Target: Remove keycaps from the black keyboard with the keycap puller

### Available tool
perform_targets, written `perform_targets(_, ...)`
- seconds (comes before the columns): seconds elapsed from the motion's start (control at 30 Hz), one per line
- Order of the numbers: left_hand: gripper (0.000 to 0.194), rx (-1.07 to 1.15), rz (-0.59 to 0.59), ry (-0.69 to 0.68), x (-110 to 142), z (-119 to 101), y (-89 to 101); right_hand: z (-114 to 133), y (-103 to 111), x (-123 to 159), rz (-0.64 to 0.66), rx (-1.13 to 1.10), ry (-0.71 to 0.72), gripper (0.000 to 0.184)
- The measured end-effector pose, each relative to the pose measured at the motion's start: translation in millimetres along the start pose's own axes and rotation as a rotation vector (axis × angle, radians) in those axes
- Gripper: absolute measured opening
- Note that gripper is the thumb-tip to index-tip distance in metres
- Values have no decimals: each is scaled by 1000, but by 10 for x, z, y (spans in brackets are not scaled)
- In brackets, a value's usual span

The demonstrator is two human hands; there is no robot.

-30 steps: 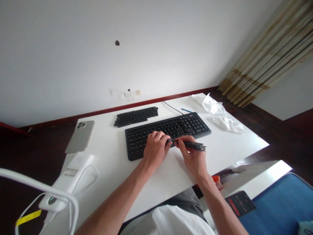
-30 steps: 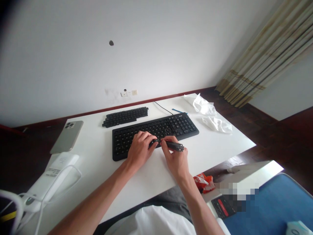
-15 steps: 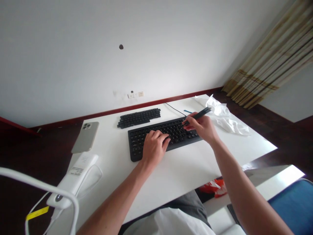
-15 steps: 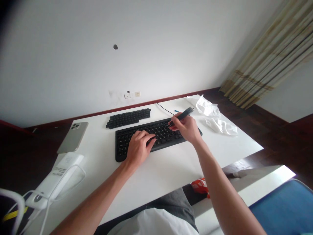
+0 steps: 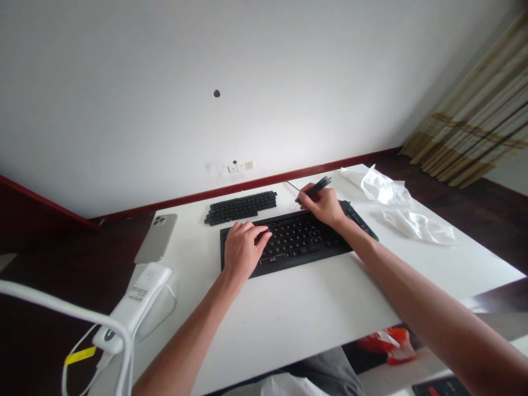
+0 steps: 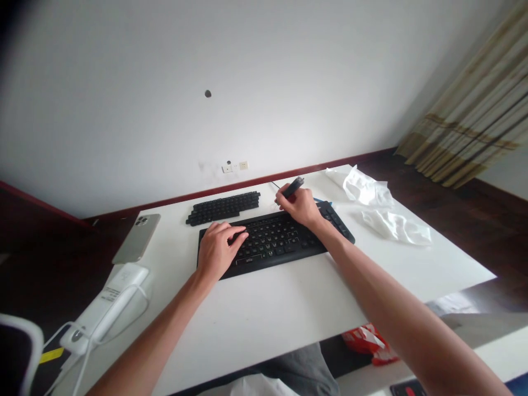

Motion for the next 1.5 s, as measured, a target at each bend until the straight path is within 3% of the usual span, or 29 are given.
perform_targets(0.2,16,-80,-2,74,-112,164,103,7,-120,82,101,29,26,23)
perform_targets(0.37,16,-134,20,71,-323,161,126,78,-162,110,132,98,75,23)
perform_targets(0.6,19,-200,87,-54,-676,104,-107,92,-104,126,112,50,67,23)
perform_targets(0.83,21,-265,129,-44,-627,155,-288,101,-116,139,114,78,90,22)
perform_targets(1.5,22,-267,145,-4,-668,244,-331,169,-56,164,90,177,88,25)
Point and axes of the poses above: each hand's wrist, its own x-axis away from the middle knuckle, its own y-axis out of the back of the hand, z = x × y, the point moved 5 cm from there along -x, towards the middle knuckle
